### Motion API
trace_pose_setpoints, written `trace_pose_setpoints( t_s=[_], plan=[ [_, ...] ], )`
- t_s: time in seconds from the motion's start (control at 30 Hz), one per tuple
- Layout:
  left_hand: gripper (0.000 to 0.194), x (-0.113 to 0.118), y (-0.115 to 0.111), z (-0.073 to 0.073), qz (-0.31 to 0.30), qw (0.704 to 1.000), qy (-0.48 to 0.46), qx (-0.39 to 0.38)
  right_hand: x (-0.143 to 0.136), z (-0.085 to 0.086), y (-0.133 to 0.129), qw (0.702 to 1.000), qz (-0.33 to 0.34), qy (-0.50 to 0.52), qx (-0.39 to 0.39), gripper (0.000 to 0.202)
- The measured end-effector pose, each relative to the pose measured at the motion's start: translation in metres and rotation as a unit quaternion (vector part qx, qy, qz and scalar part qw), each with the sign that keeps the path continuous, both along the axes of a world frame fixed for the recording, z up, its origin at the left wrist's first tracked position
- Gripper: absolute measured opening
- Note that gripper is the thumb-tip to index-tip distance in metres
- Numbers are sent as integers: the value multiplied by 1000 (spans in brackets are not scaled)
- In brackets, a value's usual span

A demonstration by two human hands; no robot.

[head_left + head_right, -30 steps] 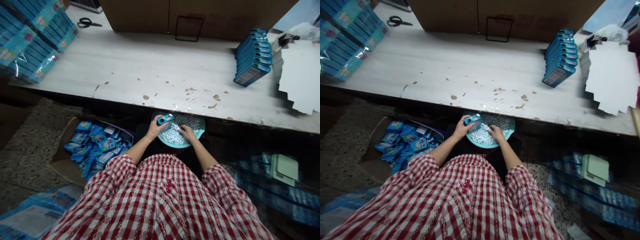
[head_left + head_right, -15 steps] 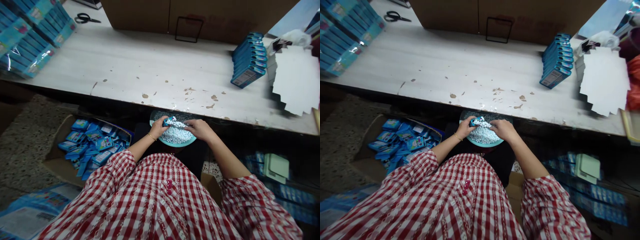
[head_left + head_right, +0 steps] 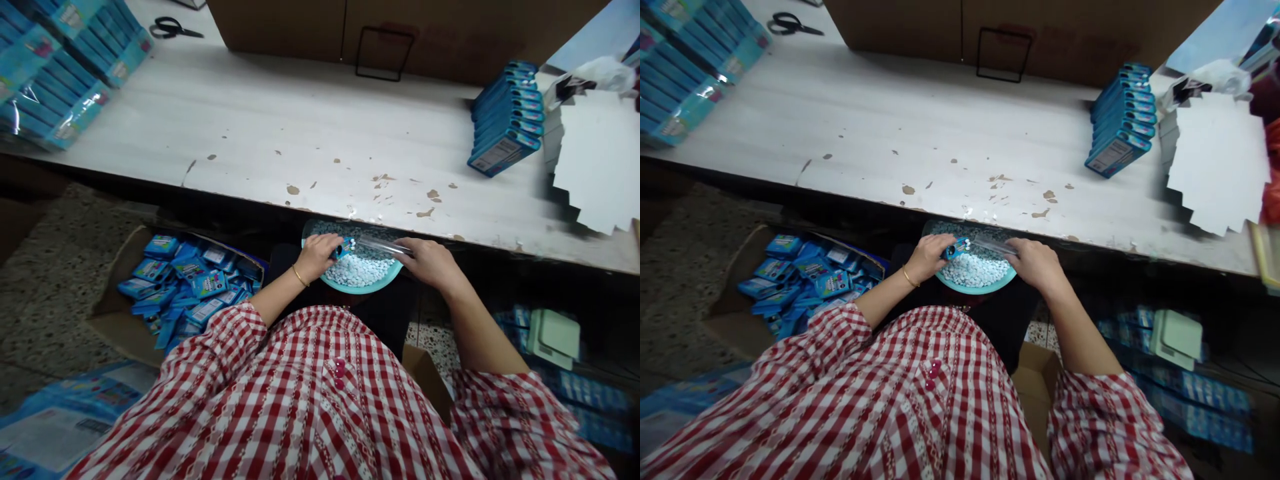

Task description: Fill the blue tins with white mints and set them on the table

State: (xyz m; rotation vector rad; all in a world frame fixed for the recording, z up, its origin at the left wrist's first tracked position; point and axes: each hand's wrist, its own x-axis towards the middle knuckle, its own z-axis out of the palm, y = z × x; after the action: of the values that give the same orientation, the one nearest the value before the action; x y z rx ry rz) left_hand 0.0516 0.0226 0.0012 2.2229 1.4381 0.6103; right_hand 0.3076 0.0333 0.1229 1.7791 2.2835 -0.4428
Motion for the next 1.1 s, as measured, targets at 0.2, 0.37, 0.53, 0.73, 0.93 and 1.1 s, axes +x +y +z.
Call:
trace_pose_setpoints(
  t_s=[0.2, 0.37, 0.53, 0.73, 0.93, 1.1],
  plan=[
    [42, -29, 11, 14, 24, 998, -55, 3, 23, -34, -5, 993, -78, 87, 27, 35],
    [46, -29, 0, 21, 19, 964, -262, -40, 5, -51, -3, 933, -119, 334, 63, 29],
    [48, 7, -6, 25, -11, 944, -325, -51, -30, -37, -3, 900, 42, 422, 99, 37],
    [77, 46, 13, 49, -19, 918, -388, -78, 5, -13, 11, 930, 72, 322, 164, 42],
    [66, 23, 16, 53, 14, 905, -391, -168, 137, 9, 83, 935, -164, 155, 275, 39],
    [60, -2, 6, 37, 99, 907, -371, -172, 183, 13, 143, 925, -267, 98, 252, 50]
  ],
)
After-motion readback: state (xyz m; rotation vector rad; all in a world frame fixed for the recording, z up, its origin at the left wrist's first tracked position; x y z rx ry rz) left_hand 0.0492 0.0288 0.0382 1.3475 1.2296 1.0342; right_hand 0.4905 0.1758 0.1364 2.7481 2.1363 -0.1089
